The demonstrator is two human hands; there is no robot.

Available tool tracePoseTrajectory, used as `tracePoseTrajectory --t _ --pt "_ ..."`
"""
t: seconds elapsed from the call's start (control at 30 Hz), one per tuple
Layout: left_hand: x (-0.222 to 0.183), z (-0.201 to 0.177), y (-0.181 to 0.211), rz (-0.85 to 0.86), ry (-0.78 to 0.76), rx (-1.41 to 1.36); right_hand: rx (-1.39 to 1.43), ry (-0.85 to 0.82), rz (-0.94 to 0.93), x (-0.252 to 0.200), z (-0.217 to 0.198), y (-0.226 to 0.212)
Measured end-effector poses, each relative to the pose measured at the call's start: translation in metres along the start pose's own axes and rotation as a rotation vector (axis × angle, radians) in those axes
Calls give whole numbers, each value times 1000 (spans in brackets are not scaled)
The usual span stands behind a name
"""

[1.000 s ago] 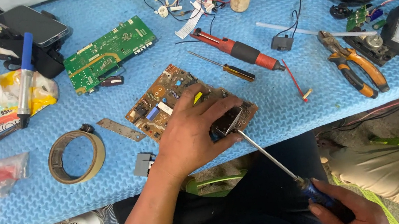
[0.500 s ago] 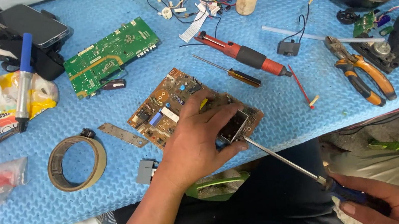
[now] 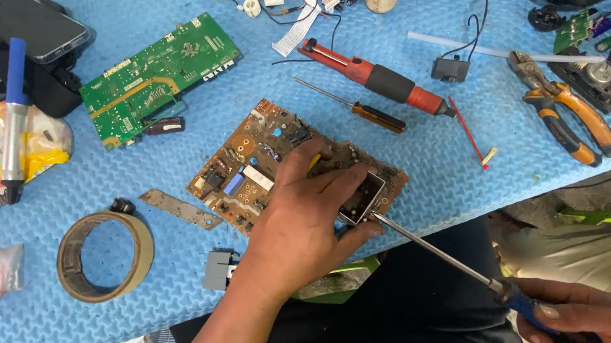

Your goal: Using a soldering iron and a desoldering pump to remove electronic components from a circuit board.

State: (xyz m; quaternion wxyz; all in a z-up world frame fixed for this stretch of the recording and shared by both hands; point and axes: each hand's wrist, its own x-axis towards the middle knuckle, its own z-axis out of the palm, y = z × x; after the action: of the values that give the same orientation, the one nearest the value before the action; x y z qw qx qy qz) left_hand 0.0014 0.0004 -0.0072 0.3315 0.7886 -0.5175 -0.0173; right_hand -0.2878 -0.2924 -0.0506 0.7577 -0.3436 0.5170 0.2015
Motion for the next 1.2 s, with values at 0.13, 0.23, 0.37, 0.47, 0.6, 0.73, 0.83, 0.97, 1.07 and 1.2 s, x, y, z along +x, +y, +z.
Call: tracePoseTrajectory --t 0.13,0.23,0.37,0.47,0.6,0.73,0.83,0.97,1.07,1.2 --pt "2 2 -2 10 20 -19 95 447 35 -23 43 -9" --pt "2 3 -5 15 40 -22 68 294 -4 -1 2 4" --pt "3 1 -3 36 55 -6 -489 488 -554 -17 30 22" --pt "2 5 -5 10 19 -10 -1333 733 -1394 -38 70 32" --pt "3 3 -4 -12 35 3 -1355 740 -1444 -35 82 41" --pt "-2 4 -4 52 65 13 -832 525 -617 -15 42 38" --pt "-1 5 -4 52 83 16 -423 306 -395 -6 21 36" --pt "-2 5 -4 22 53 4 -879 476 -643 -6 9 29" --pt "0 1 -2 51 98 -19 -657 502 -792 -9 32 38" --pt "0 0 -2 26 83 -24 -553 417 -536 3 4 38"
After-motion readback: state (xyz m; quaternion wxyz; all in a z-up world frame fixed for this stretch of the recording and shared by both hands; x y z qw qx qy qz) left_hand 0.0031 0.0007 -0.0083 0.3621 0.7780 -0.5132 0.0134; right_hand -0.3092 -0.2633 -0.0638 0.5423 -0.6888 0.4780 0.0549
